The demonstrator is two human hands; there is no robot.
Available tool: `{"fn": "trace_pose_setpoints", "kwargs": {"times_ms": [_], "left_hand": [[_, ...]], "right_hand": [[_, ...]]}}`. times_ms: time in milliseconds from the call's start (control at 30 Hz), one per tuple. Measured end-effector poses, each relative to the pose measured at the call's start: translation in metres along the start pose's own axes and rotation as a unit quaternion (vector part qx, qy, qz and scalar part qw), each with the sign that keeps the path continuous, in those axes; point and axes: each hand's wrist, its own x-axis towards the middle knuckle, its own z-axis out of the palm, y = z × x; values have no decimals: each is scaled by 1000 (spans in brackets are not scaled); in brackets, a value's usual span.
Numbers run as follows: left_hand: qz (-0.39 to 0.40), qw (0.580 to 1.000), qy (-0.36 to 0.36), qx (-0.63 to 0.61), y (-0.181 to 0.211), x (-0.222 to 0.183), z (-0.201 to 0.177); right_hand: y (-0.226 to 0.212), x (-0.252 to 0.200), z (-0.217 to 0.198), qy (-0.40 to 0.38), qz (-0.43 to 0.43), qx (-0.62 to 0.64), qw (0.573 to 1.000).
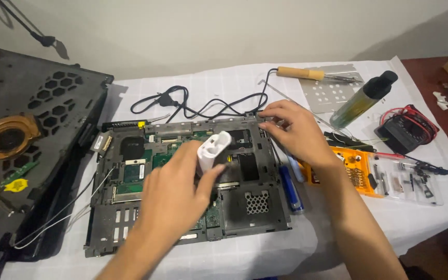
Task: Unscrewing components from a laptop motherboard and cleaning the surface with a white wipe.
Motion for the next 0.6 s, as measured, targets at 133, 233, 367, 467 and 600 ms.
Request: {"fn": "trace_pose_setpoints", "kwargs": {"times_ms": [133,233,367,467,600], "left_hand": [[16,995,14,-93,22,-10,28],[99,982,53,-151,26,-13,28],[-125,974,-147,-117,15,-9,-14],[-147,973,-160,-80,10,-8,-24],[124,977,-75,-157,9,3,17]], "right_hand": [[0,2,0,-6,6,-7,1000],[-3,1,0,-1,-2,-5,1000],[-7,-1,-1,-5,17,-10,1000],[-4,0,-2,-3,12,-9,1000],[-1,0,1,7,-1,-10,1000]]}}
